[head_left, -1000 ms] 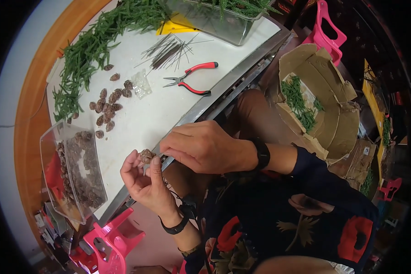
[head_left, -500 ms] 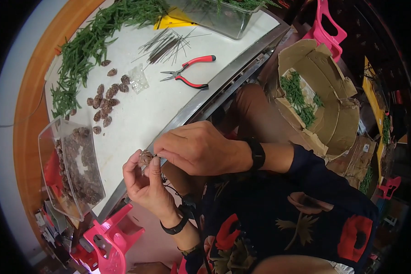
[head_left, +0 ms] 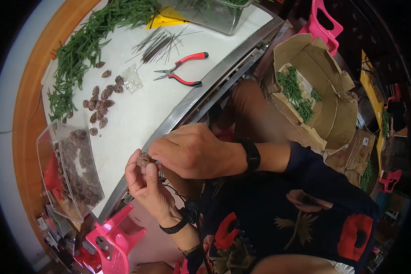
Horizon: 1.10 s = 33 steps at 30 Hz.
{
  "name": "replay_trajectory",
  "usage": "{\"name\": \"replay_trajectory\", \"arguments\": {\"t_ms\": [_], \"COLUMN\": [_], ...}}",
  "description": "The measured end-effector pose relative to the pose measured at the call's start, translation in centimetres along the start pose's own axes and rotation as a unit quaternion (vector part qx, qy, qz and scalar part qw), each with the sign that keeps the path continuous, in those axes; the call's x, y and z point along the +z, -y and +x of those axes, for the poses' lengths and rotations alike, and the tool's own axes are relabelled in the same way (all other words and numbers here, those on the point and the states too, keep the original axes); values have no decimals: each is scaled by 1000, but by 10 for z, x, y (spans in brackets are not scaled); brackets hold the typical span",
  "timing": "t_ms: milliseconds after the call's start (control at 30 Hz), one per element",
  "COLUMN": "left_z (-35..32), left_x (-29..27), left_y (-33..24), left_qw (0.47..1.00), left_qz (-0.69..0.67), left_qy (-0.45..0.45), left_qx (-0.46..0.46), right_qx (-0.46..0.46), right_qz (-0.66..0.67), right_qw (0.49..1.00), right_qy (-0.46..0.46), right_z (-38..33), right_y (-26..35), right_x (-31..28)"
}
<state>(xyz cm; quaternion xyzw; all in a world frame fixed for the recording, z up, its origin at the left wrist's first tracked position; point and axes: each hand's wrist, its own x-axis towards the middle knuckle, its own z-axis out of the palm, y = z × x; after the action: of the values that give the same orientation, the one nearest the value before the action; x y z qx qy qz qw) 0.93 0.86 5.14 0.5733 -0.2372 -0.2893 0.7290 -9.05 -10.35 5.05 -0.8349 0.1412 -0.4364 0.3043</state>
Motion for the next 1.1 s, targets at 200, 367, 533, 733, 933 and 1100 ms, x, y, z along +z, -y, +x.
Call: {"name": "replay_trajectory", "arguments": {"t_ms": [200,367,533,733,933,1100], "left_z": [-2,0,-3,4,-3,-2], "left_x": [0,-1,5,17,46,36], "left_y": [1,6,-3,-5,-2,-2], "left_qw": [997,998,998,998,996,998], "left_qz": [-70,-56,-15,49,25,9], "left_qy": [-13,14,-3,24,38,19], "left_qx": [-22,-36,-58,-37,-73,-57], "right_qx": [-19,-14,-34,-40,-16,-30], "right_qz": [-13,-18,1,-4,-2,28], "right_qw": [1000,999,999,995,989,987], "right_qy": [7,-24,-18,-87,-150,-155], "right_z": [-3,-7,-8,-7,-20,-12], "right_y": [4,0,-3,-11,-21,-10], "right_x": [3,0,9,8,-9,-5]}}
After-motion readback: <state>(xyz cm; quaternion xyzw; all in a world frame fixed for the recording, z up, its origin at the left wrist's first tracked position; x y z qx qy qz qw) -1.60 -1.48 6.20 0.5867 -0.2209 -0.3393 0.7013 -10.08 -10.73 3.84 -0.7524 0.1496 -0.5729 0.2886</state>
